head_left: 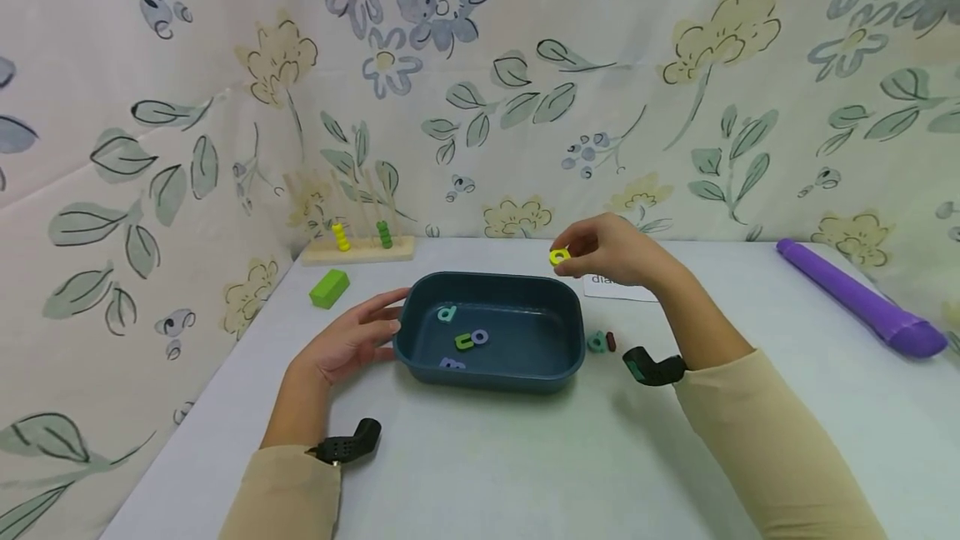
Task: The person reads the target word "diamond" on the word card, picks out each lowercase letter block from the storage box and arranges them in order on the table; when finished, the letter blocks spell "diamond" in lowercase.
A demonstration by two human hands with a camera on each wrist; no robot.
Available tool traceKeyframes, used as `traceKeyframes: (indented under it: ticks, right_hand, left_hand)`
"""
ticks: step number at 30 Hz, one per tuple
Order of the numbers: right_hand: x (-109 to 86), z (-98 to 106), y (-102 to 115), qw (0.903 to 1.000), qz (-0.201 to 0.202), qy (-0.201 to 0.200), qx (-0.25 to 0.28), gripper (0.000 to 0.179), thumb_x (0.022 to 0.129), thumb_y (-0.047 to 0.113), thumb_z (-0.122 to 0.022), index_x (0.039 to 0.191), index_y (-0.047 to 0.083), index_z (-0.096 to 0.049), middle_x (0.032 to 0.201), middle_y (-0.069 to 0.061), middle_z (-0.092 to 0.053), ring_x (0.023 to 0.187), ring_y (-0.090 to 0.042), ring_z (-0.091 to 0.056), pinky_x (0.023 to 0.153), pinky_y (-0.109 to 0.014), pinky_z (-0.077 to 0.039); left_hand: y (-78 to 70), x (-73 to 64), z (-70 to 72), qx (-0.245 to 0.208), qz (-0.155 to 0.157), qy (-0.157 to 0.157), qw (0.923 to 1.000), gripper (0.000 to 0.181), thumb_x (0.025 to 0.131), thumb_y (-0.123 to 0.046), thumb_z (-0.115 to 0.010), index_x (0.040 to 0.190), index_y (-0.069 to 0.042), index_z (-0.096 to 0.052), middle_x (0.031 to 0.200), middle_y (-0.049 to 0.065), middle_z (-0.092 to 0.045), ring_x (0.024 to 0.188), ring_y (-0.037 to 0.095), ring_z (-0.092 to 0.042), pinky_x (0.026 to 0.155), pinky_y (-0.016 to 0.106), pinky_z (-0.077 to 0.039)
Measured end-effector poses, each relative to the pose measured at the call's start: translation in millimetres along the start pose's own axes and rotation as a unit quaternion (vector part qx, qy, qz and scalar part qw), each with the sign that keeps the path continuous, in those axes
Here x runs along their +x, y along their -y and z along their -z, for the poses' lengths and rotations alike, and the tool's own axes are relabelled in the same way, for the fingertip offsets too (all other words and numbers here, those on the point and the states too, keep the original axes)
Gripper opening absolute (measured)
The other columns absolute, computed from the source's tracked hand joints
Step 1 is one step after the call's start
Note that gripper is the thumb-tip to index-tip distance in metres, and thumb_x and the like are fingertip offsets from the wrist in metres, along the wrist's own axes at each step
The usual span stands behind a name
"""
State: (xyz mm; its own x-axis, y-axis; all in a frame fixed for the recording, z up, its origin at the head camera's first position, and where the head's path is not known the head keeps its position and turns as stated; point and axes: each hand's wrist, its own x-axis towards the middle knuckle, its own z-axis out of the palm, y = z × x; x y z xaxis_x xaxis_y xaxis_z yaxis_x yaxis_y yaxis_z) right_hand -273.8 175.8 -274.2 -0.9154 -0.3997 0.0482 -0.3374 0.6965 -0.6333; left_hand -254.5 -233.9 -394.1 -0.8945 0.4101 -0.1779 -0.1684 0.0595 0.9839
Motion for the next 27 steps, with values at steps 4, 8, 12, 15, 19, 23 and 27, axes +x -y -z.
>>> traceKeyframes:
  ticks: [4, 8, 12, 15, 19, 23, 27]
  right_hand:
    - [-7.3, 2.7, -4.5, 1.0, -0.006, -0.003, 0.005, 0.036, 0.09, 0.023, -0.081, 0.122, 0.008, -0.075, 0.107, -0.007, -0.076, 0.095, -0.023, -0.068, 0.083, -0.037, -0.057]
    - [-12.8, 3.3, -9.3, 0.9999, -0.014, -0.002, 0.005, 0.035, 0.091, 0.022, -0.08, 0.122, 0.008, -0.075, 0.102, -0.006, -0.077, 0.091, -0.022, -0.071, 0.084, -0.037, -0.058]
    - [-17.7, 3.3, -14.4, 0.9999, -0.015, -0.002, 0.004, 0.033, 0.091, 0.021, -0.079, 0.121, 0.008, -0.075, 0.095, -0.006, -0.076, 0.085, -0.021, -0.071, 0.081, -0.037, -0.058]
    - [-22.6, 4.7, -18.0, 0.9999, -0.011, -0.007, 0.005, 0.033, 0.09, 0.022, -0.08, 0.12, 0.008, -0.075, 0.091, -0.006, -0.075, 0.082, -0.02, -0.069, 0.078, -0.037, -0.057]
    - [-30.6, 8.1, -22.2, 0.9996, -0.022, -0.016, 0.008, 0.035, 0.09, 0.026, -0.081, 0.12, 0.009, -0.075, 0.091, -0.005, -0.074, 0.081, -0.02, -0.068, 0.076, -0.037, -0.056]
    - [-38.9, 10.7, -25.3, 0.999, -0.039, -0.019, 0.011, 0.037, 0.09, 0.028, -0.08, 0.122, 0.008, -0.074, 0.095, -0.005, -0.075, 0.085, -0.021, -0.07, 0.077, -0.035, -0.056]
    - [-46.2, 12.7, -29.6, 0.9985, -0.05, -0.019, 0.012, 0.039, 0.091, 0.029, -0.079, 0.124, 0.008, -0.073, 0.099, -0.005, -0.074, 0.089, -0.022, -0.071, 0.079, -0.034, -0.056]
  left_hand:
    - [-0.7, -0.2, -1.4, -0.001, 0.0, 0.002, 1.0, 0.068, 0.102, -0.019, -0.063, 0.163, -0.02, -0.033, 0.167, 0.016, -0.032, 0.138, 0.032, -0.053, 0.106, 0.051, -0.052]
    - [-0.9, 0.1, -1.3, 0.001, 0.0, 0.002, 1.0, 0.068, 0.102, -0.019, -0.063, 0.163, -0.02, -0.033, 0.166, 0.016, -0.032, 0.14, 0.034, -0.051, 0.108, 0.053, -0.05]
    - [-0.5, -0.3, 0.0, 0.003, 0.0, 0.002, 1.0, 0.068, 0.102, -0.019, -0.062, 0.163, -0.02, -0.032, 0.167, 0.016, -0.031, 0.142, 0.035, -0.048, 0.109, 0.053, -0.049]
    - [-0.1, -0.6, 0.8, 0.004, 0.001, 0.001, 1.0, 0.068, 0.102, -0.019, -0.062, 0.163, -0.02, -0.032, 0.167, 0.016, -0.03, 0.144, 0.036, -0.047, 0.11, 0.054, -0.049]
    - [0.1, -0.7, 1.0, 0.006, 0.001, 0.001, 1.0, 0.068, 0.102, -0.019, -0.062, 0.163, -0.02, -0.033, 0.167, 0.016, -0.031, 0.144, 0.037, -0.046, 0.109, 0.053, -0.049]
    - [-0.3, -0.7, 0.2, 0.009, 0.002, 0.002, 1.0, 0.068, 0.102, -0.019, -0.063, 0.163, -0.02, -0.032, 0.167, 0.017, -0.03, 0.144, 0.037, -0.047, 0.109, 0.052, -0.049]
    - [-0.1, 0.0, -0.1, 0.008, 0.001, 0.003, 1.0, 0.068, 0.102, -0.019, -0.062, 0.163, -0.02, -0.032, 0.167, 0.017, -0.03, 0.143, 0.035, -0.048, 0.108, 0.052, -0.05]
